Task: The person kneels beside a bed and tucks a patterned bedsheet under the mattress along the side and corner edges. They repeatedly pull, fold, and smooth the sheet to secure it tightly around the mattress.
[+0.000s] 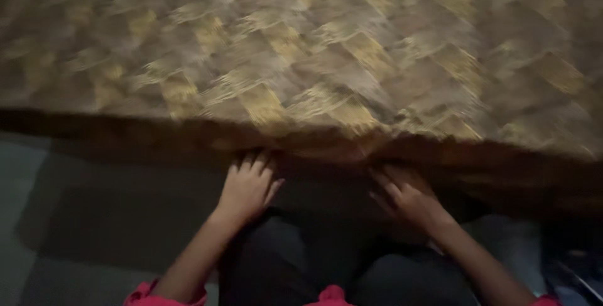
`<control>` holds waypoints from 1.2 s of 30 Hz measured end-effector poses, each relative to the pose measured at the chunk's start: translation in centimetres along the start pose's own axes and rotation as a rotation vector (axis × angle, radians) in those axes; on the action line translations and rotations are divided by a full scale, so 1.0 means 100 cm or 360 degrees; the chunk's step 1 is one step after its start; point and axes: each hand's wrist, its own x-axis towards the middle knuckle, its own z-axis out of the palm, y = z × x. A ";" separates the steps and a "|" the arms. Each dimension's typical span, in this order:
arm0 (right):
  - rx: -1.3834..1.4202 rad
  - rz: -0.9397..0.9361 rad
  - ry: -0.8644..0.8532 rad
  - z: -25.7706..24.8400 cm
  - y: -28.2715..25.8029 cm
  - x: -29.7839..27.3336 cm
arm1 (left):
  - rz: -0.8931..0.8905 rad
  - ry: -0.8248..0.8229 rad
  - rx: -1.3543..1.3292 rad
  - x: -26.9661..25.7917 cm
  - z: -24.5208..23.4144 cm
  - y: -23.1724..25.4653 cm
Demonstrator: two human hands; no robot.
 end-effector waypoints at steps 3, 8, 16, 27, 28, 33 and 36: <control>-0.0002 0.0050 -0.0198 0.000 -0.007 0.026 | 0.0037 0.0066 -0.0072 -0.010 0.006 -0.027; -0.0165 0.0087 -0.0255 -0.022 -0.029 0.046 | -0.0191 -0.0456 -0.0271 -0.008 0.027 -0.044; -0.0243 0.0146 -0.0348 -0.034 -0.039 0.061 | 0.0211 0.0140 -0.0116 -0.024 0.054 -0.055; 0.0146 -0.0624 -0.0389 -0.021 -0.065 0.097 | -0.0491 0.0349 0.0060 -0.091 0.055 -0.101; 0.0073 -0.0699 -0.0495 -0.013 -0.068 0.105 | -0.0491 0.0330 0.0038 -0.089 0.050 -0.108; 0.0696 -0.0527 -0.0837 0.028 -0.093 0.138 | -0.0437 0.0376 -0.0006 -0.080 0.048 -0.120; 0.0607 0.0037 -0.1415 0.049 -0.098 0.152 | -0.0462 0.0358 0.0025 -0.071 0.049 -0.127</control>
